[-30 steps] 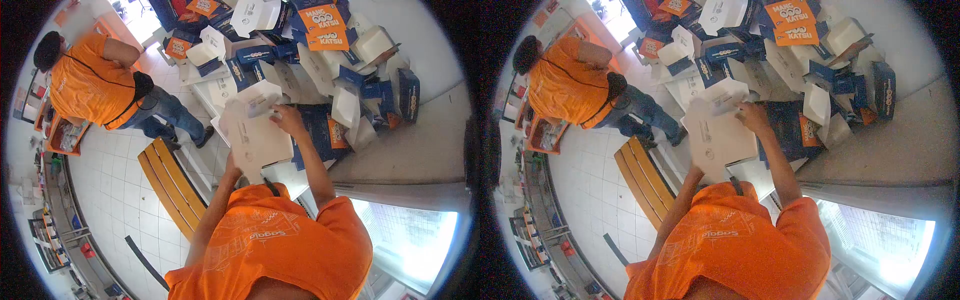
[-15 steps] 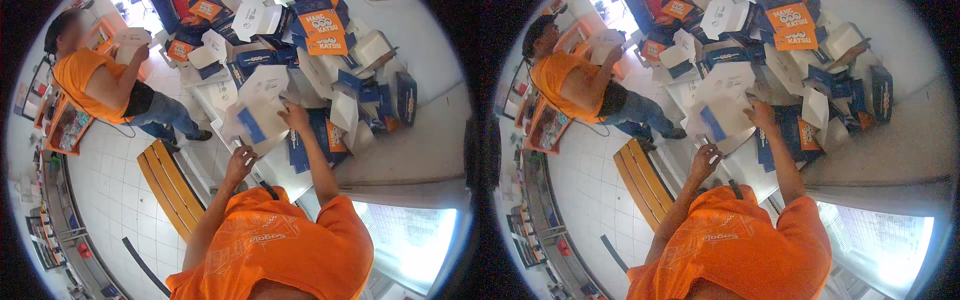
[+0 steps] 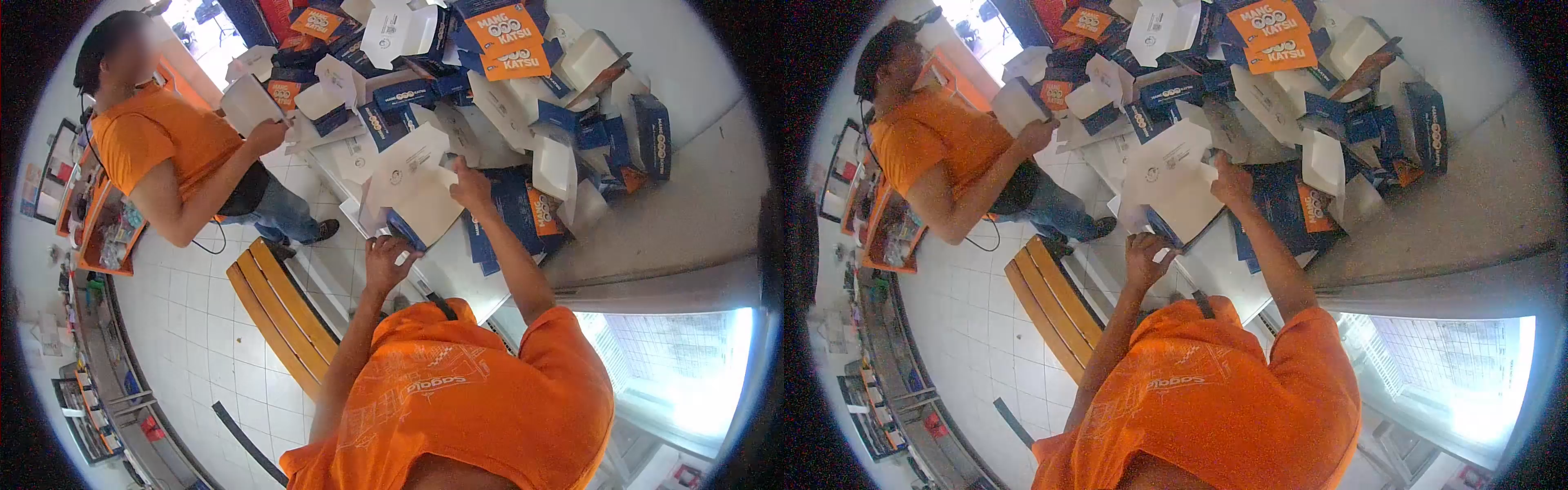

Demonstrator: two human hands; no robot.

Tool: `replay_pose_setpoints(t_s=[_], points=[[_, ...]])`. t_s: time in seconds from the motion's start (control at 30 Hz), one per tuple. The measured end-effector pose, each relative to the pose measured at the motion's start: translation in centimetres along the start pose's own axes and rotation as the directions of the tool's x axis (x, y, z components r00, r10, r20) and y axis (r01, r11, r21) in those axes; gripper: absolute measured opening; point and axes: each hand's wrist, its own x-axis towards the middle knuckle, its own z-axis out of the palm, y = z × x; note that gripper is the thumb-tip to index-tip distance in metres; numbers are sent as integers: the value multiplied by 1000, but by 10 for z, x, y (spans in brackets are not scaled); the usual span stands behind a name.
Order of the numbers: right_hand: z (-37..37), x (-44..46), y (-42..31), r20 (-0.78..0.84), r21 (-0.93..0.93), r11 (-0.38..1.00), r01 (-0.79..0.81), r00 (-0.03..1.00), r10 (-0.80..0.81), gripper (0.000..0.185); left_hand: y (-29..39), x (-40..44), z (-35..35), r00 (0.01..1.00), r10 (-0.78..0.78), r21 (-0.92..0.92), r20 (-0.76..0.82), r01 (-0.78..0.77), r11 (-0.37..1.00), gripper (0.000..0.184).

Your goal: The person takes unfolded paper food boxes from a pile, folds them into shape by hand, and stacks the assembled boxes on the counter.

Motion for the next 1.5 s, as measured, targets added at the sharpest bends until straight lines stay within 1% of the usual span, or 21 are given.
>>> replay_pose_setpoints(t_s=[0.1, 0.2, 0.3, 0.33, 0.37, 0.43, 0.53, 0.63, 0.67, 0.73, 0.83, 0.87, 0.97, 1.03, 1.1, 1.17, 1.23, 1.27, 1.37, 1.43, 1.5], points=[[-14, -3, -9, 106, 15, 996, -89, 991, 87, 43, -4, 4, -2, 999, 23, 38, 40, -24, 999, 26], [-10, -15, -8, -150, -99, 975, 198, 966, -211, 48, -5, 4, -4, 996, 50, 24, 68, -52, 998, 24], [-31, -43, -28, -231, 2, 870, 494, 846, -480, 48, -7, -1, 0, 997, 72, 24, 27, -73, 997, 20], [-22, -57, -30, -118, 241, 797, 554, 832, -542, 50, -6, -3, 3, 997, 80, 29, 9, -80, 996, 18], [-11, -76, -31, -19, 474, 691, 545, 791, -611, 52, -8, -6, 7, 995, 96, 42, -9, -95, 995, 18], [-22, -120, -60, 209, 510, 768, 388, 810, -548, 55, -8, -10, 16, 991, 133, 58, -34, -131, 990, 19], [-4, -139, -58, 235, 211, 877, 431, 849, -474, 57, -7, -15, 19, 992, 127, 111, 7, -127, 986, 22], [-5, -139, -62, 263, 159, 877, 453, 837, -479, 51, -5, -13, 9, 996, 85, 166, 5, -85, 982, 22], [-10, -136, -65, 244, 174, 865, 471, 830, -501, 47, -6, -10, 3, 999, 13, 154, 41, -19, 988, 34], [-23, -131, -71, 209, 203, 836, 509, 812, -545, 39, -15, -3, -2, 1000, -19, 189, 21, 15, 982, 46], [-19, -110, -101, 344, 22, 935, 353, 875, -339, 29, -29, 2, 2, 996, -48, 194, 72, 33, 980, 63], [-12, -103, -108, 329, 6, 936, 352, 883, -334, 29, -33, 0, 6, 993, -55, 188, 102, 35, 982, 68], [12, -92, -120, 307, -14, 937, 349, 893, -328, 28, -26, 0, -3, 970, -194, 179, 146, 167, 970, 73], [17, -91, -123, 331, -11, 937, 349, 885, -326, 27, 1, 13, -22, 904, -388, 280, 181, 331, 901, 77], [15, -91, -123, 341, -17, 907, 420, 855, -390, 29, -1, 10, -17, 884, -450, 327, 124, 392, 860, 81], [17, -94, -117, 346, -6, 889, 459, 835, -428, 31, -30, -17, 11, 924, -383, 326, -1, 362, 873, 85], [26, -88, -116, 334, 29, 865, 501, 810, -481, 34, -28, -12, 4, 930, -362, 307, 58, 329, 893, 89], [30, -89, -115, 356, 34, 881, 471, 818, -452, 33, -26, -8, -2, 932, -353, 301, 79, 315, 900, 91], [37, -86, -114, 418, 56, 911, 408, 819, -392, 28, -17, -5, -7, 860, -472, 148, 195, 450, 881, 94], [29, -83, -113, 461, 78, 925, 372, 809, -364, 25, -15, -5, -7, 853, -478, -42, 208, 496, 867, 92], [16, -77, -111, 410, 89, 935, 344, 842, -350, 26, -9, -4, -5, 864, -470, -203, 180, 500, 842, 85]])
